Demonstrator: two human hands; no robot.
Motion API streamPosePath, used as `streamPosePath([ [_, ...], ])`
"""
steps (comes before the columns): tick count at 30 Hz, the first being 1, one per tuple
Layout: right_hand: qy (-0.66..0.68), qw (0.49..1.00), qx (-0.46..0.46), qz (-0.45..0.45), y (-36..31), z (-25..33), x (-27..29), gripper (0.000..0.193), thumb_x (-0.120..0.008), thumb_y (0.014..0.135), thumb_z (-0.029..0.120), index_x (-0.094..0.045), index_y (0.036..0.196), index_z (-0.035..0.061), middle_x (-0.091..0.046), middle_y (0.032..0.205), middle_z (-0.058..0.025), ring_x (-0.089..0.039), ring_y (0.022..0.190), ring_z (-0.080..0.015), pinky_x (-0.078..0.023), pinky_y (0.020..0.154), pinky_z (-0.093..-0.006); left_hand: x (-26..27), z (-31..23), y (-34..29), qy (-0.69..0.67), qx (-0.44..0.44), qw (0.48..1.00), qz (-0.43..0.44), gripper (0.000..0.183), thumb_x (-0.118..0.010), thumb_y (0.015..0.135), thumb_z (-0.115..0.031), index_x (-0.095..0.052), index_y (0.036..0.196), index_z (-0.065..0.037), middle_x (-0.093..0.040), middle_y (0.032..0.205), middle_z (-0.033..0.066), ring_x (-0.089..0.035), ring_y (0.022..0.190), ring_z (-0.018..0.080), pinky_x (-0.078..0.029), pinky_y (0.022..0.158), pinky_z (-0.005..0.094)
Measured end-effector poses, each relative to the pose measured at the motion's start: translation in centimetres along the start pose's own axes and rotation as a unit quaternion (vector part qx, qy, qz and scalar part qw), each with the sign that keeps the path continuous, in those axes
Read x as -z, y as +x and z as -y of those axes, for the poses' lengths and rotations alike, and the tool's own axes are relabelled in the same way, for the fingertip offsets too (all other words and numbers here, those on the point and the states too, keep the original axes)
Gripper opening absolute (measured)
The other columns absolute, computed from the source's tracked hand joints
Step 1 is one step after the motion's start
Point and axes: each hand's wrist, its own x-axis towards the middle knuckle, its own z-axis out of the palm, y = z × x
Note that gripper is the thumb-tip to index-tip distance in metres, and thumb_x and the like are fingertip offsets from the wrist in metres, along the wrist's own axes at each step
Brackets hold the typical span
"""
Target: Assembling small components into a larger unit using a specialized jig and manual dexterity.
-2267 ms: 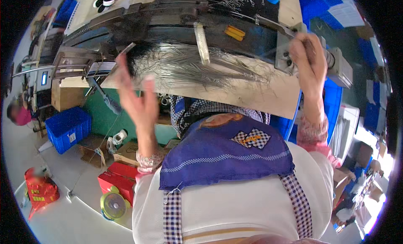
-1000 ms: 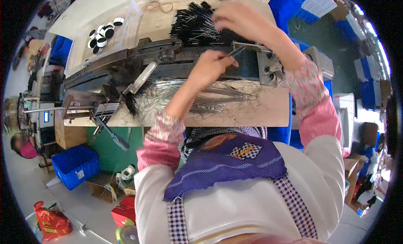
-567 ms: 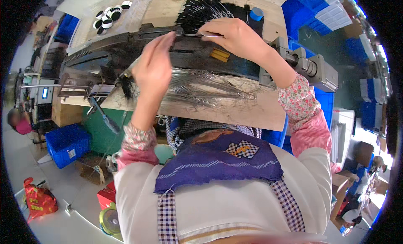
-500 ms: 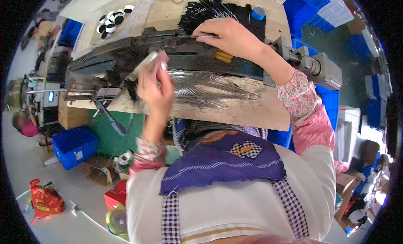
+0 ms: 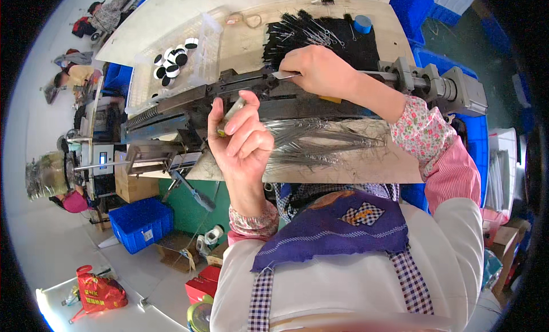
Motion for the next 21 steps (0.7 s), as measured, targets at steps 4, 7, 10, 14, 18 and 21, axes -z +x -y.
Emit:
streamPosePath([
  [4, 0.013, 1.0, 0.002, -0.004, 0.0, 0.2, 0.1, 0.013, -0.066, 0.072, 0.005, -0.063, 0.084, 0.0014, -0.062, 0.08, -0.0127, -0.061, 0.078, -0.0319, -0.05, 0.069, -0.0384, -0.1, -0.1, 0.1, -0.047, -0.028, 0.998, 0.006, 0.041, -0.052, 0.092, -0.028, -0.047, 0.109, 0.008, -0.049, 0.061, 0.0042, -0.04, 0.035, 0.0076, -0.026, 0.032, 0.0211],
  [7, 0.018, 1.0, -0.004, 0.015, 0.3, -0.5, 0.1, 0.014, -0.066, 0.072, 0.006, -0.064, 0.085, 0.0006, -0.062, 0.082, -0.0132, -0.061, 0.079, -0.0324, -0.05, 0.071, -0.0389, -0.1, 0.0, 0.4, -0.033, -0.03, 0.999, 0.002, 0.041, -0.051, 0.092, -0.03, -0.048, 0.108, 0.008, -0.05, 0.061, 0.0041, -0.04, 0.035, 0.0078, -0.027, 0.033, 0.0212],
  [10, -0.01, 1.0, 0.004, 0.012, 0.3, -0.6, 0.0, 0.015, -0.066, 0.073, 0.007, -0.064, 0.086, 0.0002, -0.063, 0.082, -0.0139, -0.061, 0.08, -0.0335, -0.05, 0.072, -0.0395, 0.3, 0.0, 0.7, 0.025, -0.033, 0.999, 0.0, 0.041, -0.05, 0.093, -0.032, -0.049, 0.107, 0.007, -0.049, 0.062, 0.0041, -0.039, 0.036, 0.0079, -0.028, 0.034, 0.0217],
  [14, -0.006, 1.0, -0.009, 0.022, 0.4, -0.8, 0.1, 0.015, -0.066, 0.074, 0.008, -0.065, 0.086, 0.0001, -0.063, 0.081, -0.0145, -0.061, 0.081, -0.0336, -0.049, 0.075, -0.0399, 1.0, -0.2, 1.1, 0.157, -0.018, 0.987, -0.021, 0.044, -0.052, 0.092, -0.033, -0.05, 0.113, 0.006, -0.049, 0.062, 0.0032, -0.04, 0.037, 0.009, -0.029, 0.034, 0.0219],
  [18, -0.024, 0.999, -0.006, 0.038, 0.9, -0.3, 0.0, 0.017, -0.067, 0.077, 0.014, -0.066, 0.087, 0.0003, -0.064, 0.083, -0.0141, -0.062, 0.084, -0.0328, -0.049, 0.076, -0.0396, 10.6, 1.1, 1.4, 0.804, -0.253, 0.514, -0.158, 0.029, -0.064, 0.084, -0.011, -0.046, 0.103, 0.001, -0.055, 0.072, 0.0045, -0.052, 0.058, 0.012, -0.042, 0.051, 0.0271],
  [21, -0.05, 0.998, 0.02, 0.037, 0.3, -0.1, 0.7, 0.017, -0.064, 0.079, 0.012, -0.065, 0.091, 0.0001, -0.063, 0.084, -0.0131, -0.062, 0.084, -0.0326, -0.049, 0.076, -0.0384, 10.7, -0.1, 1.6, 0.808, -0.172, 0.535, -0.177, 0.028, -0.064, 0.085, -0.012, -0.046, 0.104, 0.0, -0.054, 0.073, 0.0033, -0.054, 0.065, 0.0107, -0.043, 0.054, 0.0274],
])
